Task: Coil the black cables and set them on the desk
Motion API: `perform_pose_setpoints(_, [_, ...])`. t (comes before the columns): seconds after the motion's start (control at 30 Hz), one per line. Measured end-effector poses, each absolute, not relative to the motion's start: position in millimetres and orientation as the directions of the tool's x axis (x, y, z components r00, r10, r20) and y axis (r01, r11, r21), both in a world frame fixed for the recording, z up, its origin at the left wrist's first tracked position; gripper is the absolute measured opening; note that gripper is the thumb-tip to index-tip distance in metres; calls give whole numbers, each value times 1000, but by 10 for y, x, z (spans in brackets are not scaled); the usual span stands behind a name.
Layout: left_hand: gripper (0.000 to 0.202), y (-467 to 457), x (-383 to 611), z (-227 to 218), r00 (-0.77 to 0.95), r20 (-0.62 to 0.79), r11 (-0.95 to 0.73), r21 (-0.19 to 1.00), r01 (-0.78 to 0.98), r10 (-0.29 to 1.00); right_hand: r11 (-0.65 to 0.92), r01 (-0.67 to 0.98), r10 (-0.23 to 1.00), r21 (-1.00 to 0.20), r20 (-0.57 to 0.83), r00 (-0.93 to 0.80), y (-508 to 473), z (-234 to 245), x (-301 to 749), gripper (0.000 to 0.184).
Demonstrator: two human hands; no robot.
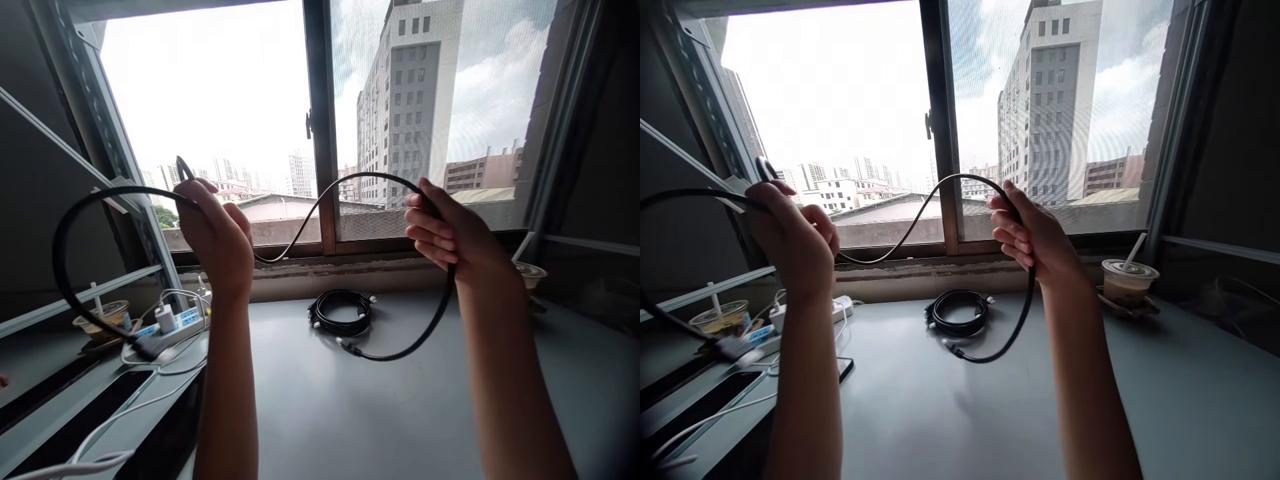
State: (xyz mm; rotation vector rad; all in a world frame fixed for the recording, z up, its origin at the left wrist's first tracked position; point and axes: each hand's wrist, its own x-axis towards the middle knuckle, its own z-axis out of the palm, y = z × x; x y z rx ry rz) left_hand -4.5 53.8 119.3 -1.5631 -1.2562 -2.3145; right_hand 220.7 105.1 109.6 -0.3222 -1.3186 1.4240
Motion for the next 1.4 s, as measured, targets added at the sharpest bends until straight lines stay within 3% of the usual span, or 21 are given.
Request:
perform_pose_setpoints(0.07, [22, 529, -127, 1211, -526, 823, -745, 486, 457, 215, 278, -515, 806, -811, 488, -334, 974, 1104, 2236, 32])
perform_pose_setpoints(0.1, [20, 525, -167, 1215, -523, 827, -763, 470, 443, 205, 294, -515, 797, -805, 504, -333, 930, 1107, 2251, 30])
perform_pose_setpoints(0.3, [30, 485, -236, 1181, -481, 807, -716, 556, 422, 342, 510, -381, 762, -771, 611, -216, 687, 1119, 2330, 11])
perform_pose_setpoints(0.5, [53, 413, -180, 1139, -481, 774, -461, 633, 622, 412, 696, -322, 675, -642, 738, -11, 672, 1126, 2313, 28])
perform_pose_setpoints(0.67, [61, 452, -190, 1131, -557, 789, -591, 586, 554, 260, 831, -45, 556, -554, 829, 64, 713, 1095, 2262, 26])
perform_pose_setpoints(0.73, [61, 461, -175, 1147, -541, 795, -657, 566, 498, 275, 842, 9, 537, -539, 841, 59, 706, 1089, 2222, 26])
perform_pose_setpoints(0.8, [62, 458, -147, 1172, -512, 796, -715, 560, 419, 323, 829, -37, 560, -559, 828, 28, 686, 1089, 2184, 25])
perform_pose_setpoints(0.93, [64, 425, -100, 1212, -520, 788, -780, 538, 321, 330, 746, -188, 623, -639, 769, -139, 645, 1078, 2173, 51])
perform_pose_setpoints(1.03, [64, 388, -114, 1207, -528, 784, -759, 549, 349, 325, 726, -170, 628, -667, 743, -230, 641, 1056, 2214, 50])
perform_pose_setpoints(1.13, [58, 365, -155, 1173, -538, 748, -610, 647, 458, 389, 803, -39, 580, -595, 794, -182, 644, 1043, 2236, 35])
perform_pose_setpoints(1.27, [50, 385, -178, 1130, -461, 654, -372, 738, 563, 600, 893, 137, 445, -430, 889, -112, 648, 1045, 2176, 23])
perform_pose_setpoints(1.4, [35, 400, -159, 1134, -339, 596, -364, 755, 546, 728, 892, 61, 449, -447, 893, -16, 714, 1044, 2073, 17])
